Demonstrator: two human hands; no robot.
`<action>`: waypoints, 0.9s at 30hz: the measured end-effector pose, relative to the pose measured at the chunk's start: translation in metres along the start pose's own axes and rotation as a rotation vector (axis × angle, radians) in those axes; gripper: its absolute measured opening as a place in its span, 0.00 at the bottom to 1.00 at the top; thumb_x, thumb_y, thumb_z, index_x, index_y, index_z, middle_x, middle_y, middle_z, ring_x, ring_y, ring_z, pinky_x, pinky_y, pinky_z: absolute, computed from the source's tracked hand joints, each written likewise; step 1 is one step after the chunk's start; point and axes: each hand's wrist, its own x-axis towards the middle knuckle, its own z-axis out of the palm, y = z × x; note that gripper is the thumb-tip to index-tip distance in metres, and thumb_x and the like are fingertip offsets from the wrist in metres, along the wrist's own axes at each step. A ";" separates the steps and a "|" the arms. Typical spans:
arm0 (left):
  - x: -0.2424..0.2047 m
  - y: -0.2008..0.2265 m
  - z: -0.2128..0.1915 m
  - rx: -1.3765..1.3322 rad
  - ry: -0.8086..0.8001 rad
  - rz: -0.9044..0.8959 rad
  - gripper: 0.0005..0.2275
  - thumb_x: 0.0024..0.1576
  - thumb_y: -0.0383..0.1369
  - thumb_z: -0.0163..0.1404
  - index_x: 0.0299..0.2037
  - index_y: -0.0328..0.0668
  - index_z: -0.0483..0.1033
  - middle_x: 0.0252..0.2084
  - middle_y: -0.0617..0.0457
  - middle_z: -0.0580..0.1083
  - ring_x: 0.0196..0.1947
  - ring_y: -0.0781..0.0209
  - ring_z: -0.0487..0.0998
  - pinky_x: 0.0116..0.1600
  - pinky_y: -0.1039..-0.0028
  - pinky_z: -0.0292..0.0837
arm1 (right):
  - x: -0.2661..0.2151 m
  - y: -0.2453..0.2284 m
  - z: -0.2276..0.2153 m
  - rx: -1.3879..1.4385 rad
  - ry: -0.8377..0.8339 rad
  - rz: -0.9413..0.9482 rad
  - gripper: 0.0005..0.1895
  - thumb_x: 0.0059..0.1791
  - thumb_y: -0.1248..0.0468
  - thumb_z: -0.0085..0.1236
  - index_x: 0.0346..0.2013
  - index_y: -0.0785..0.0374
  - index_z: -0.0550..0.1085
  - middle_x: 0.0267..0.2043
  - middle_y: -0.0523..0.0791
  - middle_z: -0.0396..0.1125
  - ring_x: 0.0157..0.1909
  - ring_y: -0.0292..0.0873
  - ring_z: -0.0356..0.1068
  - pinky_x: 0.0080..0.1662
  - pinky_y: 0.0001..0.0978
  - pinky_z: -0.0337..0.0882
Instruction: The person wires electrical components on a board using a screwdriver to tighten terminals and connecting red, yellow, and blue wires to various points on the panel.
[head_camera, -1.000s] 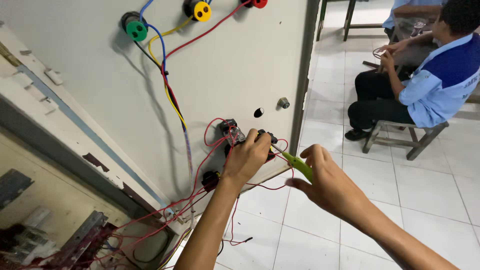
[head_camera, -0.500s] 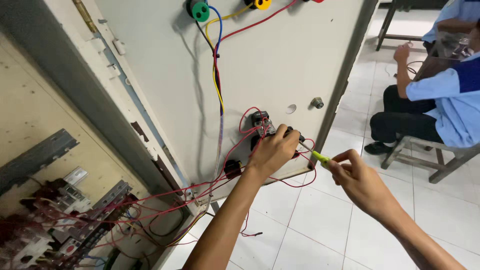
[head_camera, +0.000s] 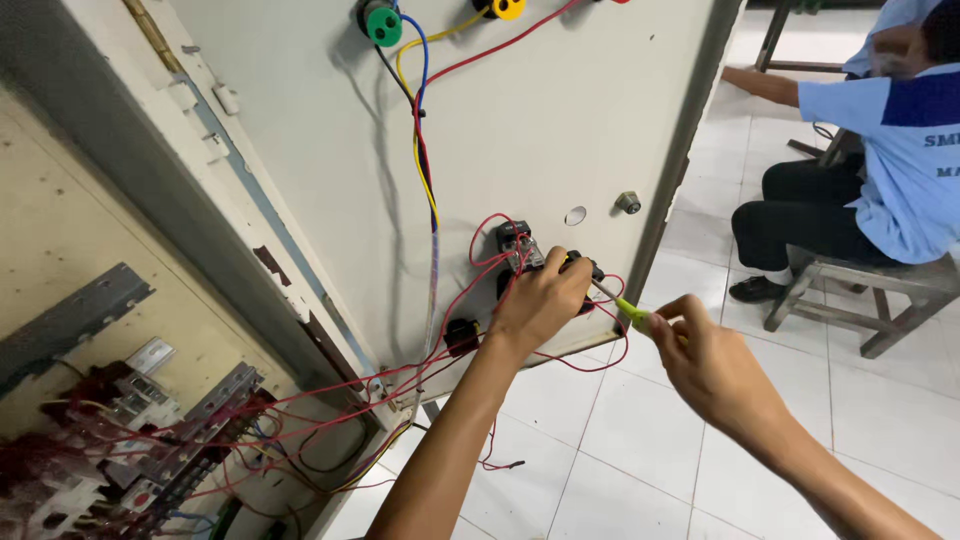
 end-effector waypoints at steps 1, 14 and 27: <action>0.001 -0.001 -0.001 -0.004 0.000 0.000 0.08 0.58 0.25 0.48 0.29 0.51 0.68 0.28 0.59 0.60 0.38 0.61 0.71 0.22 0.84 0.73 | -0.005 -0.003 -0.004 -0.001 0.000 0.004 0.20 0.57 0.42 0.39 0.53 0.47 0.69 0.29 0.44 0.78 0.41 0.59 0.79 0.47 0.55 0.77; -0.003 -0.001 0.003 -0.023 -0.028 -0.010 0.06 0.57 0.26 0.49 0.32 0.52 0.70 0.29 0.60 0.61 0.40 0.61 0.71 0.22 0.79 0.76 | -0.003 -0.001 0.004 -0.176 0.330 -0.245 0.11 0.55 0.51 0.47 0.45 0.49 0.74 0.29 0.43 0.72 0.33 0.58 0.76 0.35 0.54 0.76; -0.004 0.000 0.001 0.012 -0.061 -0.010 0.10 0.57 0.26 0.52 0.26 0.52 0.67 0.28 0.62 0.60 0.35 0.67 0.68 0.19 0.76 0.68 | -0.013 -0.004 0.016 -0.203 0.368 -0.340 0.08 0.56 0.57 0.45 0.41 0.55 0.71 0.36 0.49 0.75 0.26 0.73 0.66 0.26 0.63 0.62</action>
